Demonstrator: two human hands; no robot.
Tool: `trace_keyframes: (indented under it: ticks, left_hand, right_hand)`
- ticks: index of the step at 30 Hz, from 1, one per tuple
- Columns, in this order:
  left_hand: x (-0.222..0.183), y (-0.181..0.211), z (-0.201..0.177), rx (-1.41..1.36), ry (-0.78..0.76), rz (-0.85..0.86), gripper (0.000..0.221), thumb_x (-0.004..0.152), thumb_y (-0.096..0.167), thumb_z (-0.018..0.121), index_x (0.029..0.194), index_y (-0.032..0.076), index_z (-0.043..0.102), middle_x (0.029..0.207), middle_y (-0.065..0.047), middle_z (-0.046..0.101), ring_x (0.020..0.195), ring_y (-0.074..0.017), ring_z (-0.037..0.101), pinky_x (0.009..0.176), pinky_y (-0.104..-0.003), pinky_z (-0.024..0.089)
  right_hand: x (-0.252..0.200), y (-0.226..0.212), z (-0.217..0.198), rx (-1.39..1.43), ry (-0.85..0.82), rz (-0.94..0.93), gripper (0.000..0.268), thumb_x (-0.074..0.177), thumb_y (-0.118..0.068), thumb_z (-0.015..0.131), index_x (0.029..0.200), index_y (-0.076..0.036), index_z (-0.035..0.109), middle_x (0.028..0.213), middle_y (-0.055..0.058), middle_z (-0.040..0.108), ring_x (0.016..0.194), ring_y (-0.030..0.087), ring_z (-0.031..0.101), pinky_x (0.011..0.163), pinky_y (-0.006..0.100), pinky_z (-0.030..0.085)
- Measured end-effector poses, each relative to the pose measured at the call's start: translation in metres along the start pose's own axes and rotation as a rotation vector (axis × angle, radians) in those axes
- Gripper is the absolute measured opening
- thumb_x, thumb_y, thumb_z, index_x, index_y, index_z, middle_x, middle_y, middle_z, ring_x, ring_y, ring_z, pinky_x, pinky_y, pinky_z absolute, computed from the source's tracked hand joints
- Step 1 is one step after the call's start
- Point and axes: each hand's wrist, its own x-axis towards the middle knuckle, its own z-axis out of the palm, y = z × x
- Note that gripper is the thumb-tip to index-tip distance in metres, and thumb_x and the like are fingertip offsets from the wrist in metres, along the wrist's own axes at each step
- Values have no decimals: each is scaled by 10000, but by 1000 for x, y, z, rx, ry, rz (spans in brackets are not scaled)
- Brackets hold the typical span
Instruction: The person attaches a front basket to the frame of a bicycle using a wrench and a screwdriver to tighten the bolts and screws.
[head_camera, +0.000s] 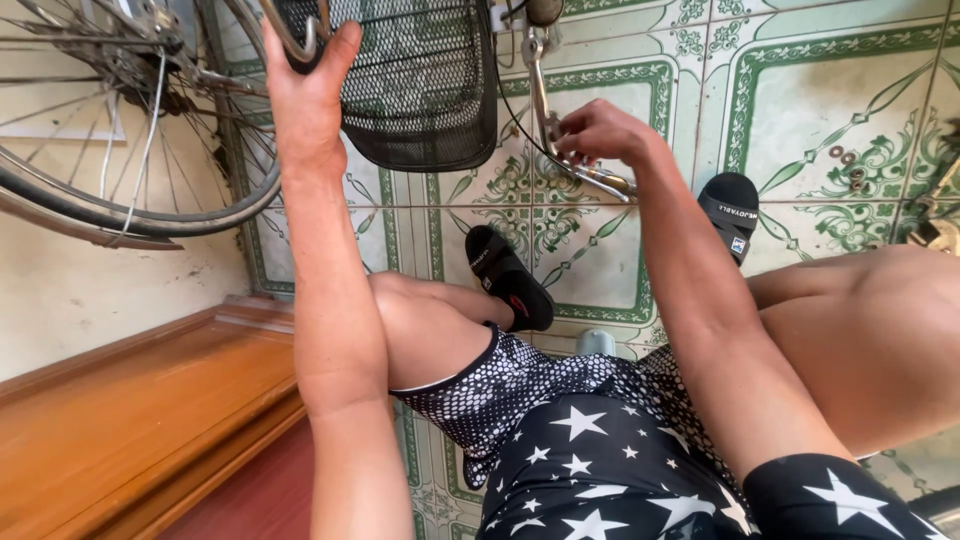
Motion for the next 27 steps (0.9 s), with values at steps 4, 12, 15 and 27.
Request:
trace_keyframes:
  ticks: [4,12,15,27]
  left_hand:
    - [2,-3,-2,-20,-28,22,662,1031,131,889,1553,55,487,1407,-37,626,1284,-183,570,1191,-367,419]
    - [1,-2,-3,-35,-28,20,709,1025,119,890,1580,72,453,1399,-31,627,1321,-196,576,1229,-386,420]
    - [1,-2,-3,-56,-37,18,715,1024,116,894,1578,73,444,1371,-34,627,1313,-208,586,1236,-390,432]
    - [18,-43,-10,158,83,23,374,857,246,866,1084,2,696,1024,-18,713,950,-155,622,896,-346,526]
  right_hand:
    - [-4,36,-16,40,144,-33,247,920,-170,669,1060,-2,784,915,87,773,781,155,668,656,343,536]
    - [4,43,-2,163,212,-72,242,916,-162,635,1049,18,728,886,107,751,744,163,725,689,327,602]
    - [8,41,6,181,195,-96,240,915,-149,616,1024,47,704,884,112,739,746,159,735,685,330,609]
    - [16,24,-12,268,787,-348,247,939,-210,785,922,34,753,740,29,659,644,103,529,583,298,423]
